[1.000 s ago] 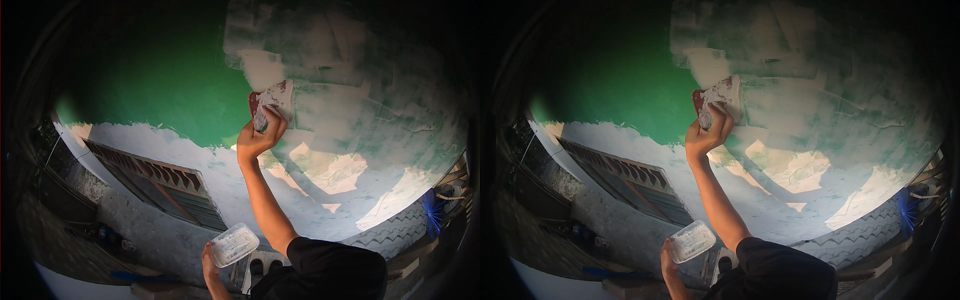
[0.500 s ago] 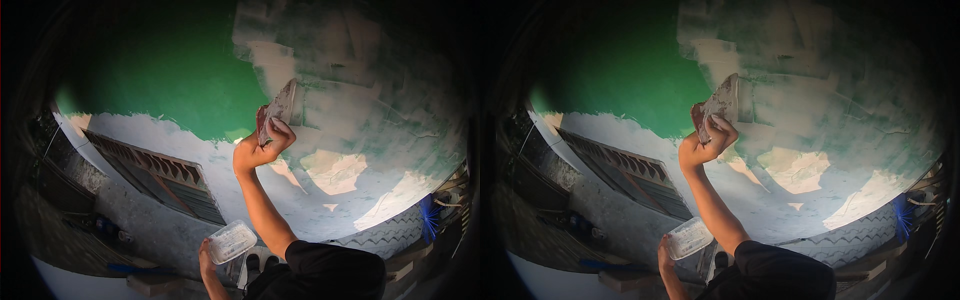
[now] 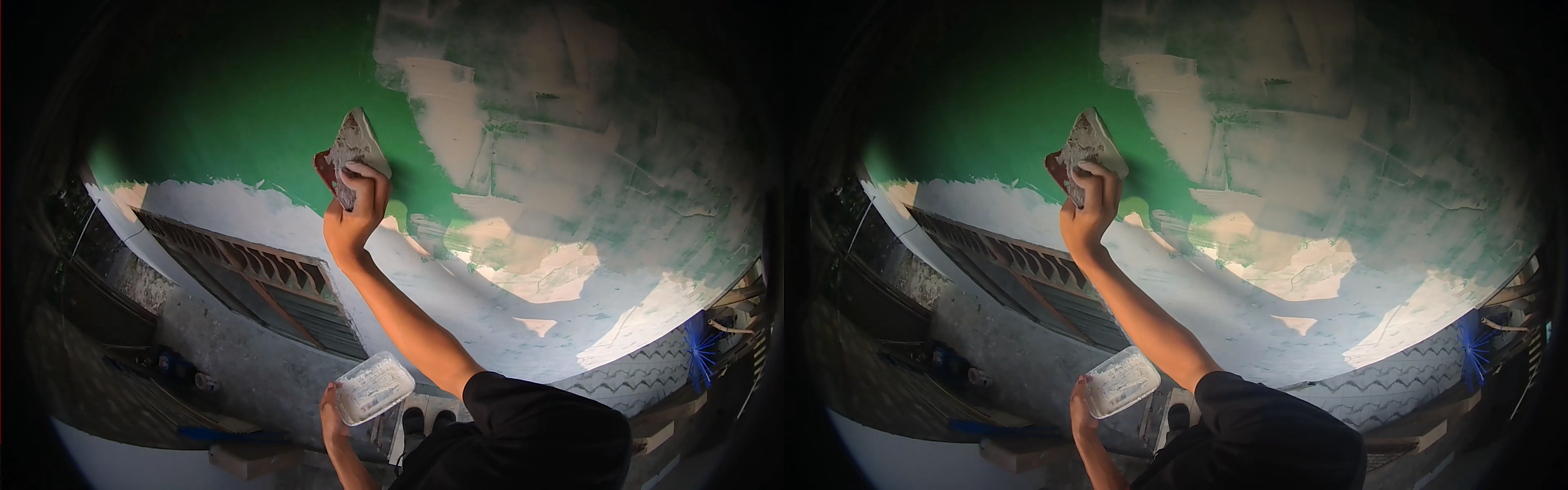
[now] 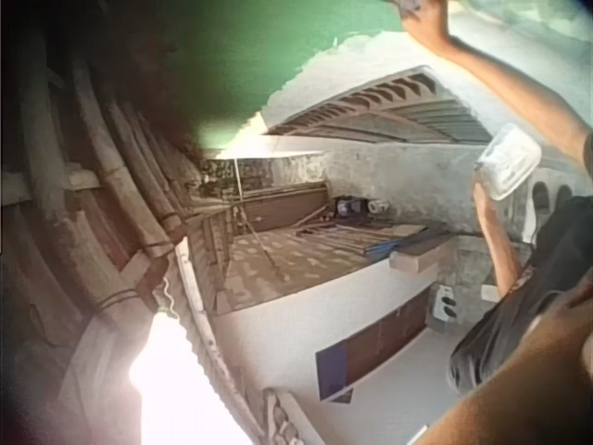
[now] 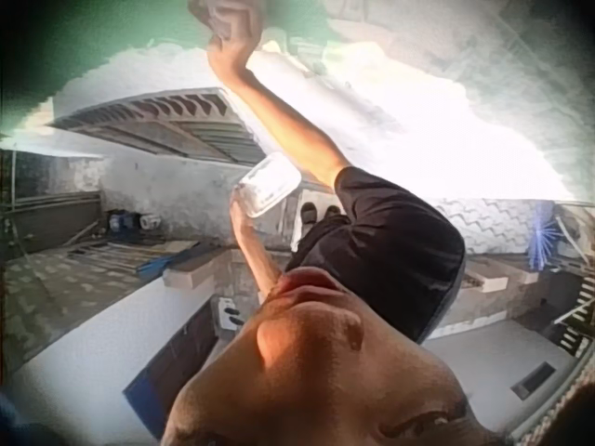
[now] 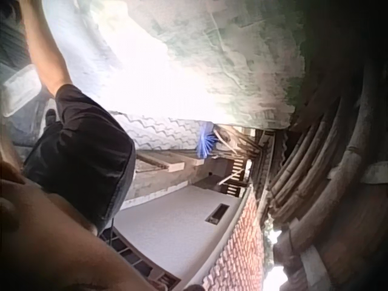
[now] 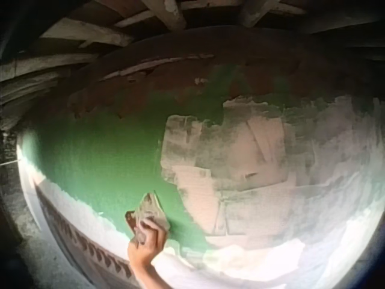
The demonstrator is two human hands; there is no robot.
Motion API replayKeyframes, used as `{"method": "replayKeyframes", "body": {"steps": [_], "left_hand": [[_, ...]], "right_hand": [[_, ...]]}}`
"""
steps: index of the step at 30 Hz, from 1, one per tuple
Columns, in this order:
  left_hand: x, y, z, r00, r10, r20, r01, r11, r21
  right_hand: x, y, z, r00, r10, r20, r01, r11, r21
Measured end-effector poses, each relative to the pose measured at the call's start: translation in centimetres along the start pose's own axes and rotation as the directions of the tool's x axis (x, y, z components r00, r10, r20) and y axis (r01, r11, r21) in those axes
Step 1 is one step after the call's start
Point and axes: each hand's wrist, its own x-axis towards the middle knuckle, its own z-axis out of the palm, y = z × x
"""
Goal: Applying and smoothing plaster or filler on an exterior wall using a putty knife and a plastic container.
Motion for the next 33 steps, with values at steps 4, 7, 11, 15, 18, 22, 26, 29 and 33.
{"method": "replayKeyframes", "body": {"steps": [4,7,11,15,18,22,26,29,33], "left_hand": [[-0.5,0.0,0.0,0.999,-0.011,-0.032,0.011,1.000,-0.006],[-0.2,-0.2,-0.5,0.999,-0.019,-0.025,0.019,1.000,0.000],[0.2,-0.5,-0.6,1.000,-0.028,0.007,0.029,1.000,-0.006],[0.2,0.3,0.8,0.998,-0.022,0.062,0.023,1.000,-0.005],[1.0,0.1,1.5,0.998,-0.032,0.060,0.032,0.999,-0.004],[2.3,-1.2,0.7,0.994,-0.023,0.109,0.027,0.999,-0.040],[2.2,-1.6,1.6,0.997,-0.031,0.068,0.035,0.998,-0.054],[1.6,-1.3,2.7,0.996,-0.048,0.070,0.052,0.998,-0.046],[1.4,-1.5,3.0,0.993,-0.066,0.100,0.068,0.998,-0.014]], "right_hand": [[1.4,-0.9,-0.8,0.987,0.160,0.025,-0.162,0.977,0.138],[3.6,0.3,-1.2,0.986,0.164,0.018,-0.165,0.977,0.133],[6.9,1.9,-2.5,0.999,-0.041,0.022,0.043,0.994,-0.105],[8.6,3.8,-4.9,0.997,-0.080,0.019,0.082,0.983,-0.164],[9.4,4.3,-6.8,0.998,-0.067,-0.015,0.063,0.979,-0.193],[9.4,3.7,-9.5,0.993,0.091,0.075,-0.084,0.991,-0.102],[13.5,0.8,-11.9,0.930,-0.036,0.366,0.026,0.999,0.032],[20.1,-2.8,-12.1,0.607,-0.389,0.693,0.443,0.890,0.112],[24.3,-3.6,-7.2,-0.054,-0.616,0.786,0.725,0.518,0.455]]}}
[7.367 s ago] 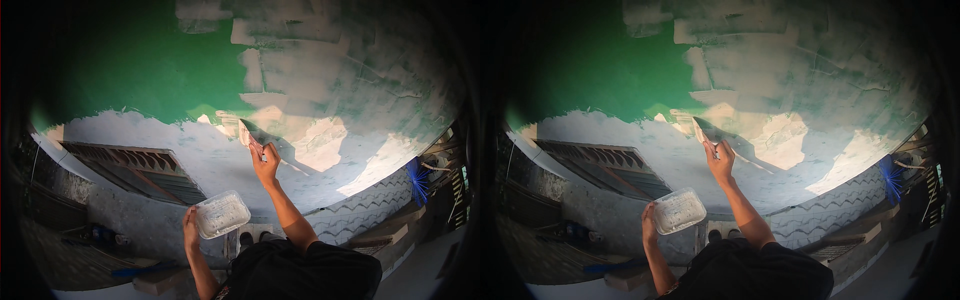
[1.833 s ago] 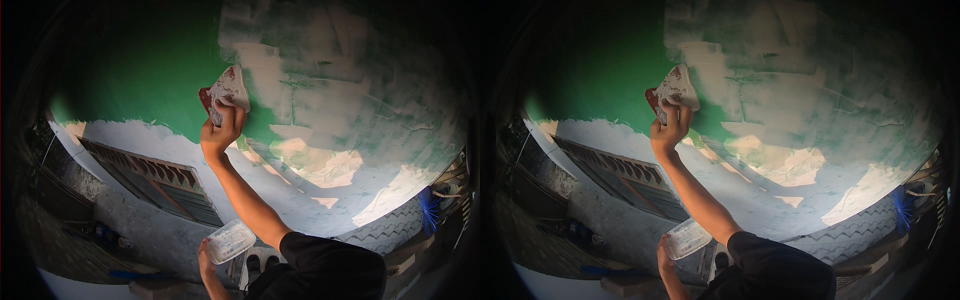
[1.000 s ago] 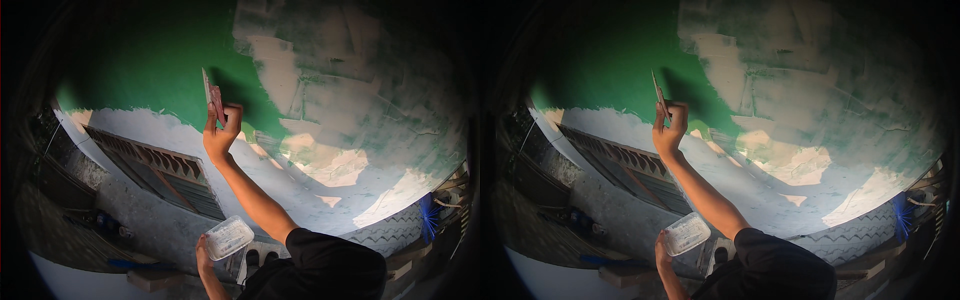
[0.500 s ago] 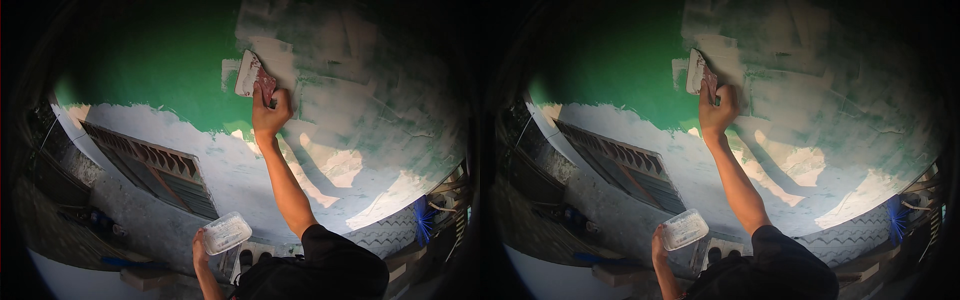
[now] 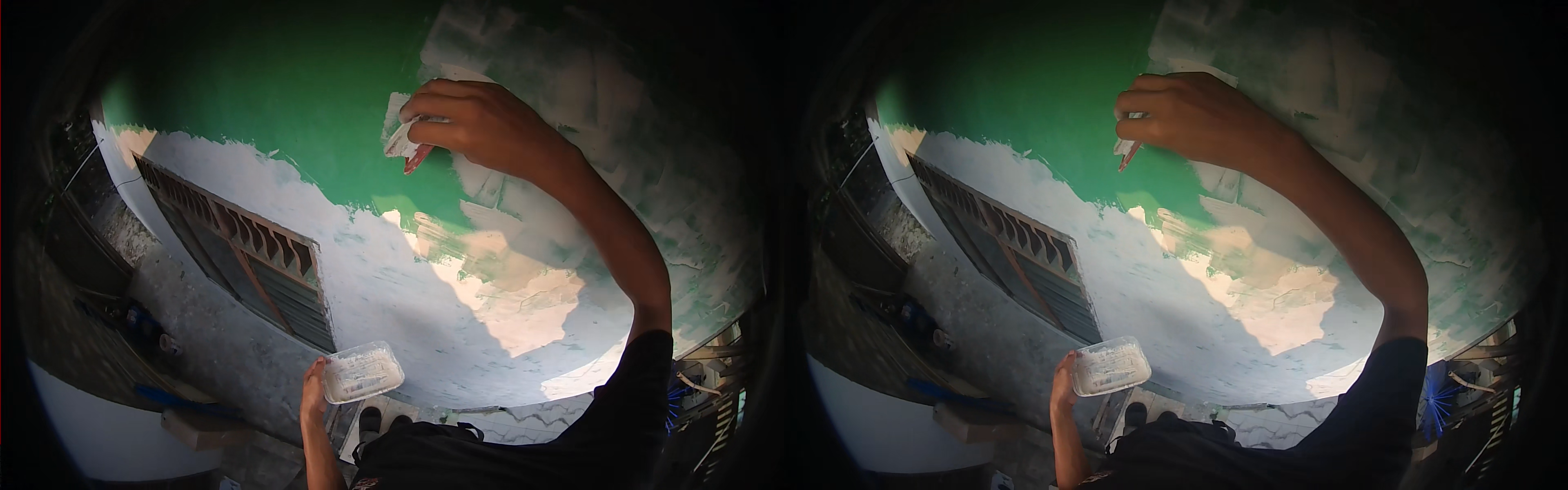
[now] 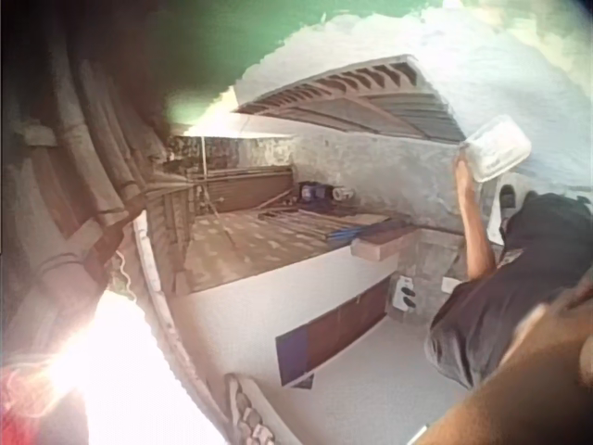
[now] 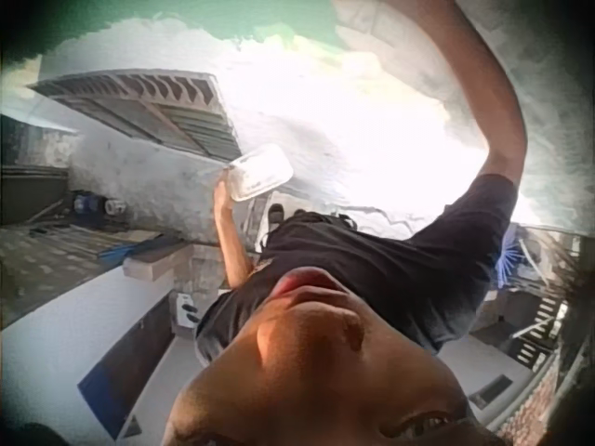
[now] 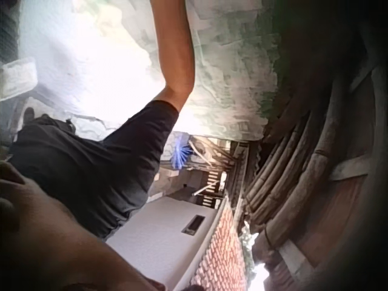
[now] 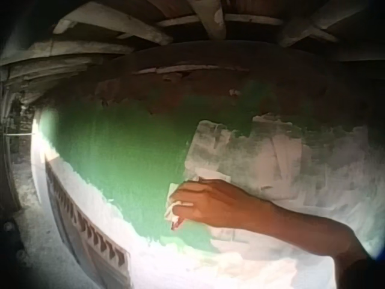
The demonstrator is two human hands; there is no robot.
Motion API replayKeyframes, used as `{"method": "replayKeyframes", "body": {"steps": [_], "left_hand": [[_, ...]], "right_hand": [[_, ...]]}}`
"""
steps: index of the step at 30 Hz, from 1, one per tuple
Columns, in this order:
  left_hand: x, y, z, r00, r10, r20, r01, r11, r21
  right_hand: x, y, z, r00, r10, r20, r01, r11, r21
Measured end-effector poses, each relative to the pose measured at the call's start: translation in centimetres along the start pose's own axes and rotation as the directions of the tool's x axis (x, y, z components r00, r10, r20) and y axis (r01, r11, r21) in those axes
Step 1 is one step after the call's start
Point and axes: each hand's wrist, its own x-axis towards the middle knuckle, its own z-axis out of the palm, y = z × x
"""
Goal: Applying and smoothing plaster or filler on an exterior wall using a putty knife and a plastic container.
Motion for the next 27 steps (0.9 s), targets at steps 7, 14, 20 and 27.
{"method": "replayKeyframes", "body": {"steps": [7,14,20,27], "left_hand": [[0.2,-0.7,3.6,1.000,-0.009,-0.007,0.009,1.000,-0.005],[1.8,-3.1,4.6,0.999,-0.014,0.052,0.014,1.000,0.007],[1.5,-1.7,6.5,0.993,-0.049,0.105,0.049,0.999,-0.001],[2.4,-0.5,7.8,0.987,-0.051,0.149,0.039,0.996,0.086]], "right_hand": [[1.9,3.1,2.5,0.717,-0.440,0.541,0.553,0.832,-0.056],[-3.7,1.3,1.2,0.788,-0.065,0.613,0.291,0.915,-0.278],[-8.6,-1.7,-4.4,0.753,0.057,0.656,0.216,0.920,-0.328],[-5.8,-2.8,-7.5,0.877,-0.108,0.469,0.203,0.967,-0.157]]}}
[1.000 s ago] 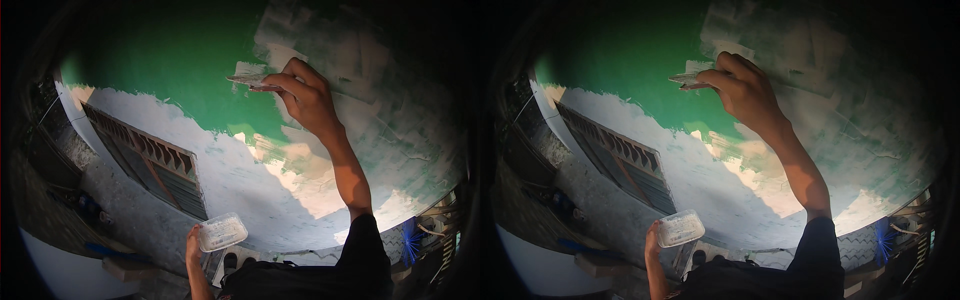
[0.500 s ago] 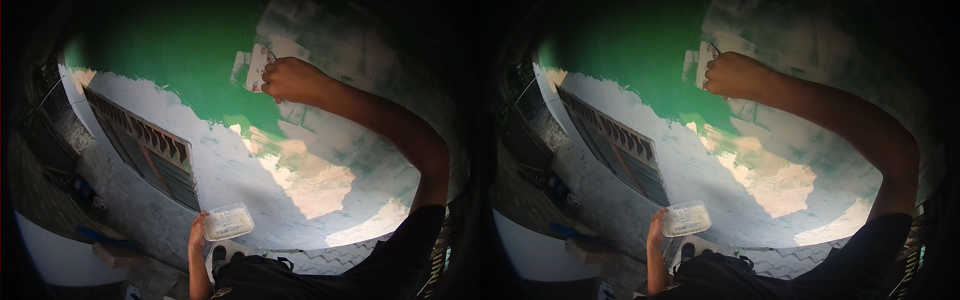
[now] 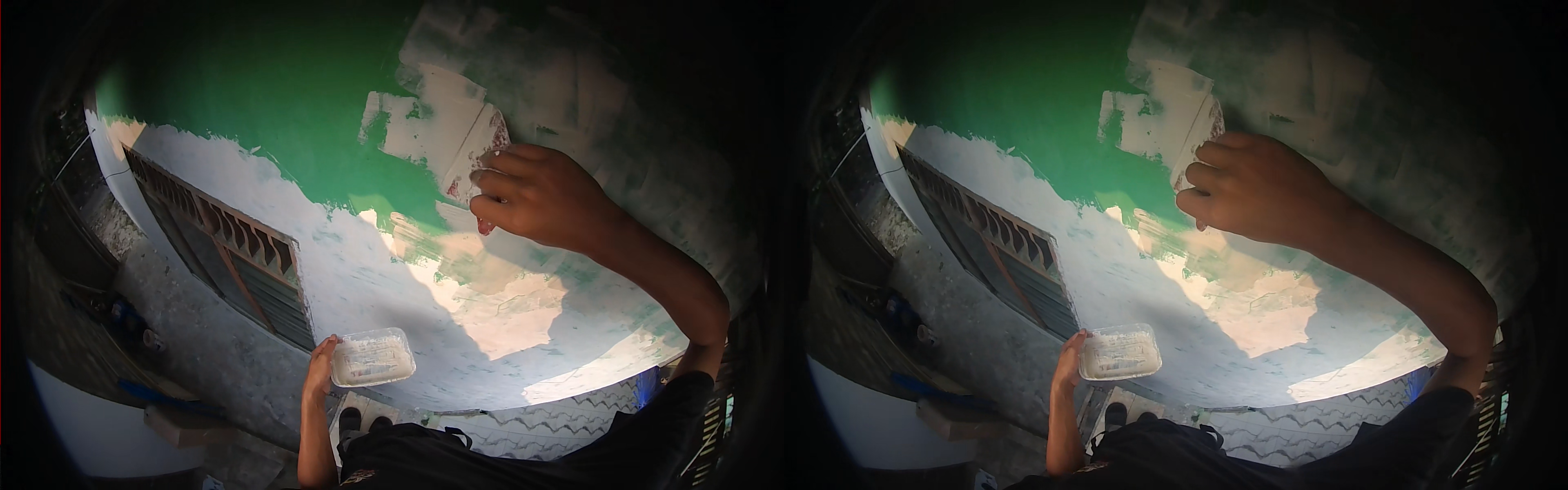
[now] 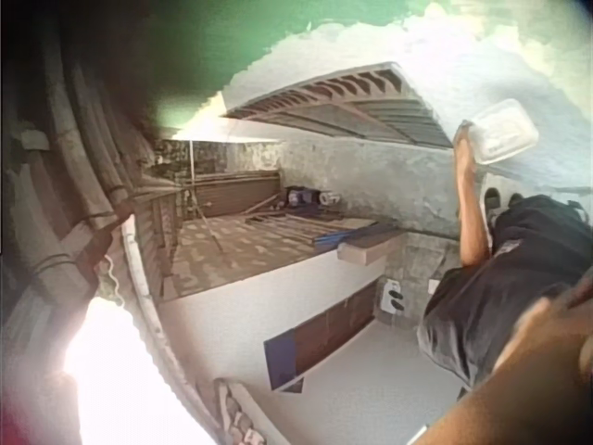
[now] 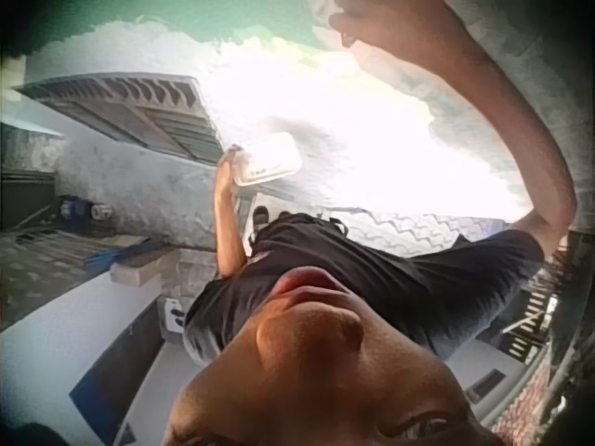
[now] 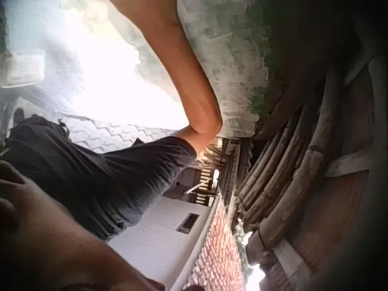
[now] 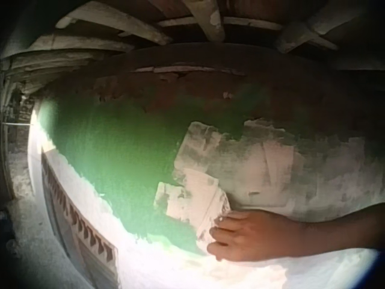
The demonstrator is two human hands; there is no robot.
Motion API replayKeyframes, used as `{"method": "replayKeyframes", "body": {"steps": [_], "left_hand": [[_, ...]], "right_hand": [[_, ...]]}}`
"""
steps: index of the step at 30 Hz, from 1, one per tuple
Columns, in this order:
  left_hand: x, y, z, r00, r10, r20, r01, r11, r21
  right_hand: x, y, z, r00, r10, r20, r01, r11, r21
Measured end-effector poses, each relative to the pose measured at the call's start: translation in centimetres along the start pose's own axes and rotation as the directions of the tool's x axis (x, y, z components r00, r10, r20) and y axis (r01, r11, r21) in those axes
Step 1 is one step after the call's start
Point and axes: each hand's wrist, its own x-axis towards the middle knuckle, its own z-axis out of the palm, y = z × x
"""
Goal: Applying and smoothing plaster or filler on an exterior wall using a putty knife and a plastic container.
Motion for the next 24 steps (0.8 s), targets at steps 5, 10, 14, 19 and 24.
{"method": "replayKeyframes", "body": {"steps": [5,10,14,19,24], "left_hand": [[0.9,-0.3,0.4,0.999,0.016,0.035,-0.017,1.000,0.020],[1.1,-1.1,0.7,1.000,-0.003,0.020,0.003,1.000,0.002],[1.1,-1.6,0.1,1.000,-0.008,0.006,0.007,0.999,0.034],[0.8,-0.7,0.0,0.999,-0.029,0.013,0.029,0.999,0.019],[-0.1,1.0,0.0,1.000,-0.007,-0.016,0.007,0.999,0.050]], "right_hand": [[6.0,4.0,2.5,0.990,-0.071,-0.125,0.058,0.992,-0.108],[5.2,5.2,3.0,0.992,0.047,0.116,-0.022,0.978,-0.207],[1.0,4.5,2.3,0.997,0.028,0.077,-0.015,0.986,-0.168],[-2.4,2.5,-0.6,0.983,0.053,0.178,-0.034,0.993,-0.111],[1.2,1.3,-0.6,0.992,-0.079,-0.100,0.074,0.996,-0.056]]}}
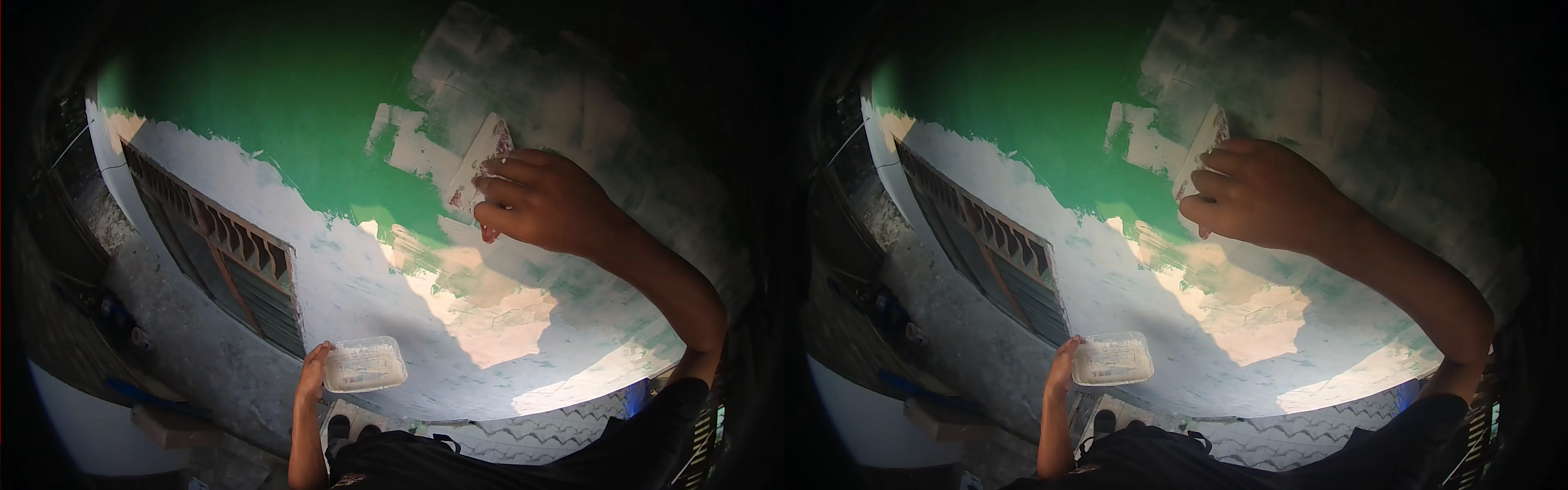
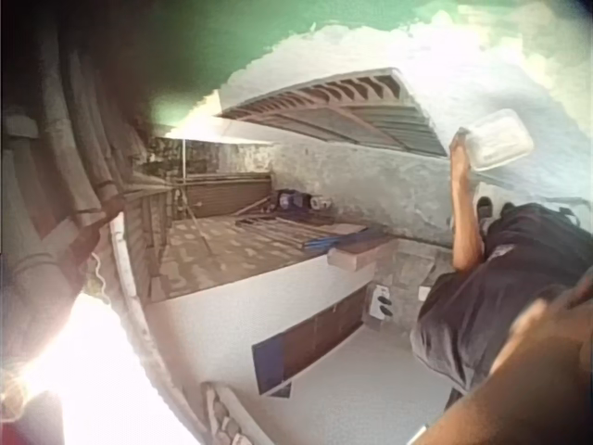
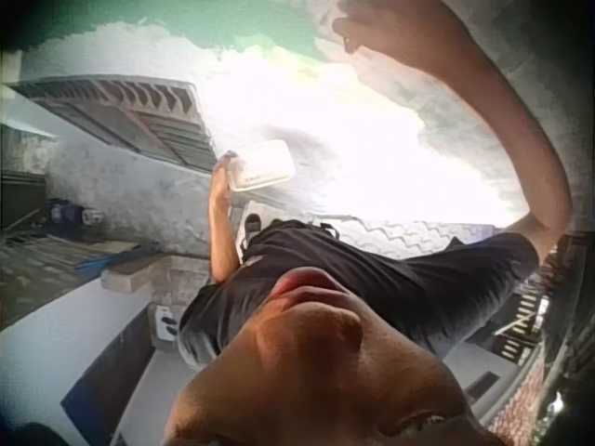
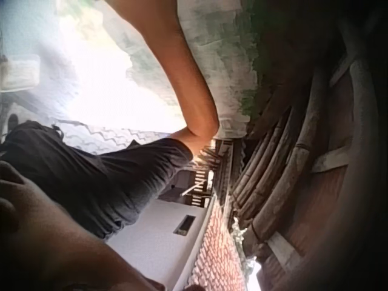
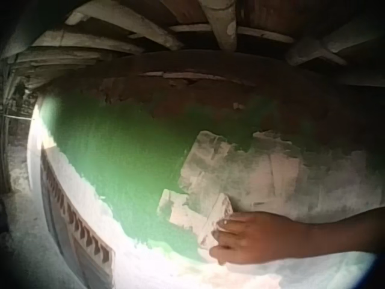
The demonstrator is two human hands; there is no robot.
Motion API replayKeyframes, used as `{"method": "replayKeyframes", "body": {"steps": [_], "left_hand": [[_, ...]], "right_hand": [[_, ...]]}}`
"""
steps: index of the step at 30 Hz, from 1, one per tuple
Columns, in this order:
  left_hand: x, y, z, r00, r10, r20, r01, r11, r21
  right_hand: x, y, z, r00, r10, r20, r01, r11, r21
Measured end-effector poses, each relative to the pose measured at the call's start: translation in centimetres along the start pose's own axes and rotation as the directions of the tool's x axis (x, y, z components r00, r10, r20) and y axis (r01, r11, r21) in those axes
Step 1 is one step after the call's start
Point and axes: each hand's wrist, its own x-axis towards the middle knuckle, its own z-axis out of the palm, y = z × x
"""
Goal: Applying and smoothing plaster or filler on an exterior wall using a putty knife and a plastic container.
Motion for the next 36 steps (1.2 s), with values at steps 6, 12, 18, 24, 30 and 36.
{"method": "replayKeyframes", "body": {"steps": [6,12,18,24,30,36], "left_hand": [[0.7,-1.1,-0.4,0.999,0.014,0.048,-0.013,1.000,-0.028],[0.8,-3.4,-2.1,1.000,-0.008,-0.019,0.006,0.996,-0.093],[0.6,-2.3,-1.8,1.000,-0.020,-0.008,0.019,0.995,-0.093],[0.7,-1.3,-1.7,1.000,0.010,0.000,-0.010,0.999,-0.031],[0.8,-1.7,-1.6,1.000,-0.002,0.012,0.002,1.000,-0.011],[0.7,-3.3,-1.4,1.000,-0.010,0.013,0.010,0.998,-0.061]], "right_hand": [[9.1,0.9,9.7,0.989,-0.093,0.113,0.093,0.996,0.003],[7.3,-1.3,12.7,0.968,0.049,0.245,-0.035,0.997,-0.063],[-0.3,-4.2,9.3,0.918,0.163,0.362,-0.185,0.982,0.028],[-2.4,-6.6,5.2,0.854,0.096,0.511,-0.187,0.974,0.131],[3.7,-4.2,7.3,0.999,0.002,0.047,-0.006,0.994,0.105],[10.5,-1.9,12.0,0.967,0.006,0.255,0.005,0.999,-0.043]]}}
